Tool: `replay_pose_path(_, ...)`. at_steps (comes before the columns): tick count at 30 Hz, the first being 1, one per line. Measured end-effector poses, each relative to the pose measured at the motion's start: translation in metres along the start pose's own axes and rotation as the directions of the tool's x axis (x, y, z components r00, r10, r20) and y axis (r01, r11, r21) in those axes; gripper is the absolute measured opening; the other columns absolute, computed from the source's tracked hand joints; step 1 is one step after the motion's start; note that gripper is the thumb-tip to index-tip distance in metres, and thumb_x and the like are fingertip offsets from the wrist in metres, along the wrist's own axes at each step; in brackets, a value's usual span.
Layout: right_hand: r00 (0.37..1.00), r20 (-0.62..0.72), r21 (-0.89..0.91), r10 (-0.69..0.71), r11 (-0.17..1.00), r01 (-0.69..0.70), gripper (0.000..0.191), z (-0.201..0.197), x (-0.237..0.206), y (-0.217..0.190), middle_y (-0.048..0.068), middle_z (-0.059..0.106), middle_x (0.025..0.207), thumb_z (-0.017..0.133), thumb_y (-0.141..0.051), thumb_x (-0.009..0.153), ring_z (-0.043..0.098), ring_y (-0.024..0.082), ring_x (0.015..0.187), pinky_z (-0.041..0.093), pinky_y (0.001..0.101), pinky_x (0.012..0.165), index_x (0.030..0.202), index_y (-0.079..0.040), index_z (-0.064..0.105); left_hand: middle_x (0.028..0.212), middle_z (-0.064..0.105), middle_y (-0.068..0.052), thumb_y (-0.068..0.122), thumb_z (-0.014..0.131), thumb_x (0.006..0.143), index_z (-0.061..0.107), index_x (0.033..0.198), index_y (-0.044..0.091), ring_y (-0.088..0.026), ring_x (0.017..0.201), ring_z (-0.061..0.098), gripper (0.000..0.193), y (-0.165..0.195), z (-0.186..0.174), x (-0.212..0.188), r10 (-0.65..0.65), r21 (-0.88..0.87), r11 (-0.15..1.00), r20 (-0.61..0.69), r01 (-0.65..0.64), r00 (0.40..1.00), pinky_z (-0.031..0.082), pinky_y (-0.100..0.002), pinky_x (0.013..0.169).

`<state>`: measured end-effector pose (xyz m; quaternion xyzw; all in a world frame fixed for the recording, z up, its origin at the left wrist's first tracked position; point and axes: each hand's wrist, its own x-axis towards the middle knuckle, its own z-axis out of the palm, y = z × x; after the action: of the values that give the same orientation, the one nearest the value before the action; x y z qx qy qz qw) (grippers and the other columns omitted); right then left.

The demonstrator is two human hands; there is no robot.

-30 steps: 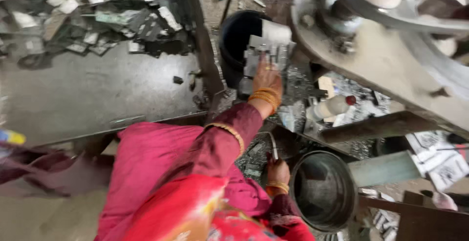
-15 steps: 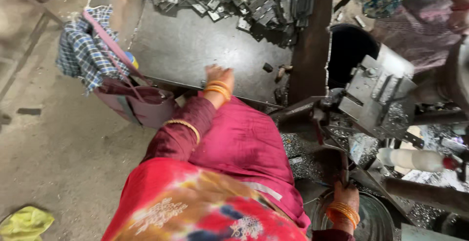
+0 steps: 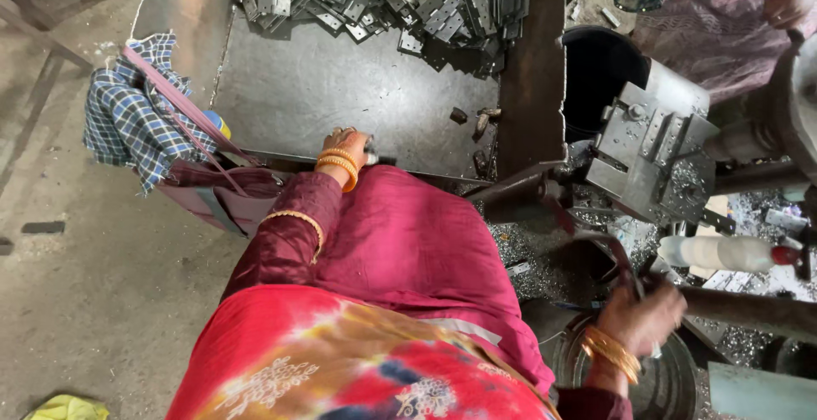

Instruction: The person repeatedly picks metal hinge pieces from a bin, places them into a press machine, and operates the lever to process them. The processed pieces are then removed and placed back into the bin. The cycle continues throughout the clip.

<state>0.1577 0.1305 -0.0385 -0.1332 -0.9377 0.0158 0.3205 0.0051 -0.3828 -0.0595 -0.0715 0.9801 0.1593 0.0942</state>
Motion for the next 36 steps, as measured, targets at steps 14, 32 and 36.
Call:
replay_pose_path(14, 0.826, 0.511, 0.664, -0.237, 0.720, -0.204, 0.056, -0.003, 0.015, -0.130, 0.019, 0.072, 0.115, 0.080, -0.015, 0.087, 0.074, 0.033, 0.106, 0.057, 0.0380, 0.087, 0.137, -0.002, 0.059, 0.100, 0.077, -0.016, 0.031, 0.086, 0.077, 0.073, 0.111, 0.005, -0.028, 0.094, 0.072, 0.045, 0.223, 0.022, -0.027, 0.489, -0.684, 0.615, -0.060, -0.393, 0.870, 0.055, -0.038, 0.084)
replay_pose_path(32, 0.764, 0.634, 0.646, -0.119, -0.461, -0.608, 0.037, 0.018, 0.042, -0.079, 0.011, 0.069, 0.102, 0.064, -0.011, 0.103, 0.072, 0.024, 0.090, 0.063, 0.0497, 0.086, 0.134, 0.006, 0.055, 0.103, 0.079, -0.015, 0.042, 0.086, 0.065, 0.073, 0.109, -0.002, -0.025, 0.094, 0.076, 0.064, 0.312, 0.026, -0.035, 0.448, -0.742, 0.614, 0.047, -0.269, 0.893, 0.055, -0.035, 0.086)
replay_pose_path(36, 0.734, 0.667, 0.597, -0.125, -0.500, -0.628, 0.039, 0.014, 0.051, -0.079, 0.013, 0.073, 0.102, 0.059, -0.015, 0.099, 0.076, 0.029, 0.088, 0.062, 0.0491, 0.082, 0.133, 0.004, 0.054, 0.099, 0.079, -0.014, 0.037, 0.081, 0.069, 0.076, 0.111, 0.002, -0.024, 0.090, 0.076, 0.054, 0.315, 0.024, -0.029, 0.387, -0.753, 0.612, 0.019, -0.242, 0.922, 0.054, -0.035, 0.084)
